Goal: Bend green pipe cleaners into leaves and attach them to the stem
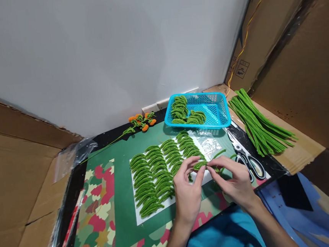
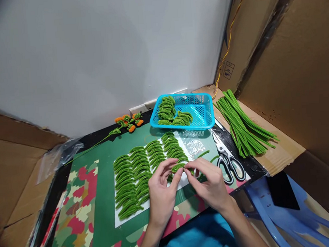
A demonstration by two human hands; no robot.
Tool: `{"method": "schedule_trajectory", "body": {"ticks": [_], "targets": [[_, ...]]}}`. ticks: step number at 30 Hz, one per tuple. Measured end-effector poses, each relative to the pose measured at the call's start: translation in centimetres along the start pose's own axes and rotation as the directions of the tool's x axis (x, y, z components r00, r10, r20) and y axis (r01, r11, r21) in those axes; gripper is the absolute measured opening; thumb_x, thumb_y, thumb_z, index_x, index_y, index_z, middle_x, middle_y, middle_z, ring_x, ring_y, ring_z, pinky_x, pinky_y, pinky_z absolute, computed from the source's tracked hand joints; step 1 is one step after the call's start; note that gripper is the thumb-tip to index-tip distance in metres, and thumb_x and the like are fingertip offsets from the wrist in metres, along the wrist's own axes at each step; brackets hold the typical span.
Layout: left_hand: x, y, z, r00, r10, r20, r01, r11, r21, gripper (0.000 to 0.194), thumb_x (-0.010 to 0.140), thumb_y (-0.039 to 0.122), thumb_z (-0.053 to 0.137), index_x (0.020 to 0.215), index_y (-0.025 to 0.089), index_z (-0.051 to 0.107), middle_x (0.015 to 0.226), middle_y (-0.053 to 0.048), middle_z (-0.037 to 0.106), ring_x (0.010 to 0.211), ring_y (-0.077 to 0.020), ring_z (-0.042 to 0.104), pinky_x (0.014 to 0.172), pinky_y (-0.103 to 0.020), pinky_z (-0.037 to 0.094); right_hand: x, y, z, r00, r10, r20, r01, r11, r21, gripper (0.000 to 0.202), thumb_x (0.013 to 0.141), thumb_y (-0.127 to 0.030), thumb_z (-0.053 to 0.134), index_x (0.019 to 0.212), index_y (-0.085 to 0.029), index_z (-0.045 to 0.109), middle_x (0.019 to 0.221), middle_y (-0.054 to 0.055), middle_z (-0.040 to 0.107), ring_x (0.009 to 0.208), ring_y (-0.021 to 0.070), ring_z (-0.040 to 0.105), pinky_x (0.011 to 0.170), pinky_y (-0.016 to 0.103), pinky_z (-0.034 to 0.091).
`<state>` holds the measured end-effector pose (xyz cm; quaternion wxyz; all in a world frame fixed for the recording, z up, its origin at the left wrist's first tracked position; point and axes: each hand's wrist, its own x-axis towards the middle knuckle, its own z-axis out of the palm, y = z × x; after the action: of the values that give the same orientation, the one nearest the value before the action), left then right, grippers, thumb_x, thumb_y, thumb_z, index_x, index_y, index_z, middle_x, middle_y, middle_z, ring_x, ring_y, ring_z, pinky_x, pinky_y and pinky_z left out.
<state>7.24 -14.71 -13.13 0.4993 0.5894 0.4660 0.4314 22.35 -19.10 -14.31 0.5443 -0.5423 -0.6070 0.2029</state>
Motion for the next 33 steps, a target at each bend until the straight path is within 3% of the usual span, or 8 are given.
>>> {"method": "schedule_trajectory", "body": {"ticks": [6,12,18,24,33], "targets": [[-0.5,-0.2,-0.1,0.987,0.142,0.081,-0.156,0.966,0.204,0.015,0.098,0.018,0.070,0.109,0.023,0.079,0.107,-0.004,0.080,0.099,-0.0208,0.075,0.091,-0.033,0.057,-0.5,0.3,-0.7,0.997,-0.074,0.013,0.074,0.997,-0.028,0.022,0.098,-0.006,0.065,0.110,-0.024,0.069,0.095,0.006,0.073,0.081,0.0197,0.067,0.069,0.033,0.055],[-0.6,-0.5,0.0,0.954,0.270,0.133,-0.300,0.885,0.356,0.014,0.097,0.010,0.070,0.104,0.023,0.074,0.099,-0.001,0.079,0.093,-0.0197,0.072,0.088,-0.034,0.054,-1.2,0.9,-1.0,0.999,-0.014,0.036,0.016,0.999,-0.051,0.027,0.100,-0.009,0.066,0.123,-0.024,0.069,0.109,0.008,0.074,0.102,0.0220,0.072,0.088,0.035,0.059],[-0.6,-1.0,-0.7,0.873,0.406,0.272,-0.486,0.662,0.571,0.018,0.101,0.006,0.062,0.108,0.020,0.071,0.102,-0.004,0.078,0.096,-0.0224,0.069,0.087,-0.038,0.048,-1.5,1.8,-0.1,0.993,-0.028,0.114,0.048,0.983,-0.177,0.024,0.103,-0.011,0.058,0.120,-0.025,0.068,0.110,0.007,0.077,0.101,0.0238,0.072,0.088,0.039,0.055],[-0.4,-1.0,-0.4,0.916,0.310,0.254,-0.394,0.573,0.719,0.014,0.098,0.010,0.069,0.107,0.021,0.072,0.104,-0.005,0.076,0.099,-0.0257,0.065,0.087,-0.041,0.043,-0.9,2.6,1.1,0.987,-0.024,0.156,0.079,0.932,-0.354,0.021,0.101,-0.008,0.057,0.113,-0.023,0.066,0.105,0.006,0.077,0.094,0.0246,0.069,0.085,0.041,0.047],[-0.3,-1.6,-0.8,0.935,0.246,0.254,-0.351,0.561,0.750,0.020,0.098,0.008,0.068,0.110,0.022,0.073,0.106,-0.004,0.076,0.100,-0.0254,0.063,0.088,-0.043,0.041,-0.7,3.1,1.5,0.979,0.004,0.203,0.073,0.926,-0.371,0.019,0.101,-0.009,0.056,0.110,-0.022,0.066,0.104,0.007,0.076,0.096,0.0255,0.066,0.083,0.040,0.045]]}}
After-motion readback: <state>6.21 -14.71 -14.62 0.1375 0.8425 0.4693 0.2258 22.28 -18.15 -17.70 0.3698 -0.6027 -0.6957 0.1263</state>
